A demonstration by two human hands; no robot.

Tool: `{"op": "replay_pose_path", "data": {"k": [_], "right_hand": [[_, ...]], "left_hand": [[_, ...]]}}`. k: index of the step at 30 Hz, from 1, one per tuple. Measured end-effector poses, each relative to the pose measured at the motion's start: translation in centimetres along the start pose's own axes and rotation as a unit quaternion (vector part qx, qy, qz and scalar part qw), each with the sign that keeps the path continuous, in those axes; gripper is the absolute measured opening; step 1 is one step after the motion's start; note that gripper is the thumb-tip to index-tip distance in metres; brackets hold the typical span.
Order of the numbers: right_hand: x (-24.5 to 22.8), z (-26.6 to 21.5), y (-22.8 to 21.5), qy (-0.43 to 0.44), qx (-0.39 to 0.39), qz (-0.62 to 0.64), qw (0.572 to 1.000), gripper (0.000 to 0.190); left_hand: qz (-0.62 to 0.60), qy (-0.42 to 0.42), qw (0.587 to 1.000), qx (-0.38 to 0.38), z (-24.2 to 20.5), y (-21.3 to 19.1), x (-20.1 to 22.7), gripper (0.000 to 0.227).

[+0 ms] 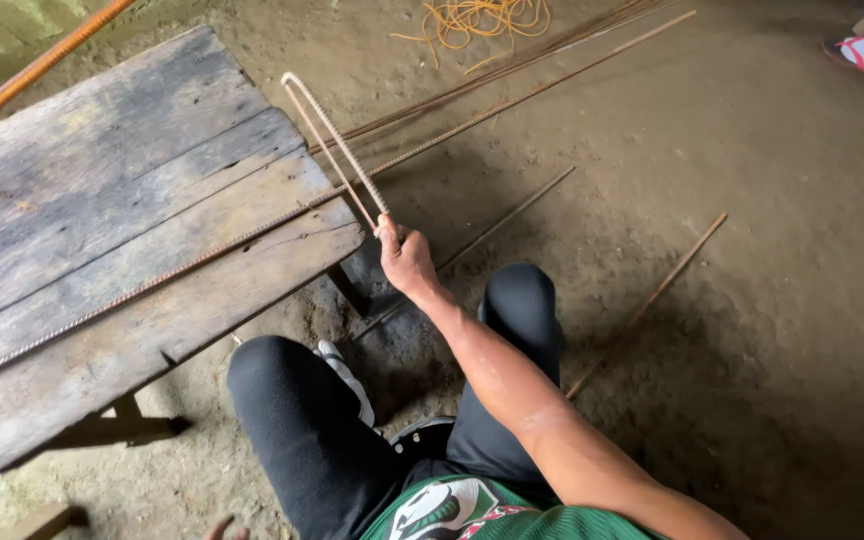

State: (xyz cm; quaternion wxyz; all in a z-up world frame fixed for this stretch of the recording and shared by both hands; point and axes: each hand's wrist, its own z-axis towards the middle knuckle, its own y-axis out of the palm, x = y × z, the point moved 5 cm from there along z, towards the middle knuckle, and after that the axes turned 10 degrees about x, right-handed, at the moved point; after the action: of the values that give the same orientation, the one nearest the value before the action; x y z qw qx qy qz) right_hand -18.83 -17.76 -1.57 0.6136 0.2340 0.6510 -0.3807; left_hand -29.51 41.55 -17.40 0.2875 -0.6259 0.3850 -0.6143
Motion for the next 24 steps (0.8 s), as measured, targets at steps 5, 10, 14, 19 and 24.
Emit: {"op": "replay_pose_path", "data": {"k": [5,10,14,19,24], "right_hand": [[0.6,0.4,0.3,-0.141,0.052,-0.046,0.988,0.045],[1.5,1.0,-0.4,-0.042,-0.003,-0.047,0.998,0.054],[-0.5,-0.6,-1.4,0.011,0.006,-0.061,0.998,0.067],[4.1,1.4,-0.7,-0.028,0.053,-0.074,0.995,0.066],[6.1,1.8,-0.6,-0.064,0.085,-0.115,0.988,0.059]], "left_hand": [[0.017,-0.003,0.999,0.037,2.0,-8.9,20.9,0.045],[-0.116,0.142,0.967,0.174,5.9,-11.8,33.8,0.027],[-0.019,0.239,0.962,0.127,12.4,-6.3,38.1,0.032],[0.043,0.235,0.965,0.106,21.2,-2.6,44.1,0.072],[0.203,0.25,0.946,0.045,27.4,-0.3,48.9,0.122]]}}
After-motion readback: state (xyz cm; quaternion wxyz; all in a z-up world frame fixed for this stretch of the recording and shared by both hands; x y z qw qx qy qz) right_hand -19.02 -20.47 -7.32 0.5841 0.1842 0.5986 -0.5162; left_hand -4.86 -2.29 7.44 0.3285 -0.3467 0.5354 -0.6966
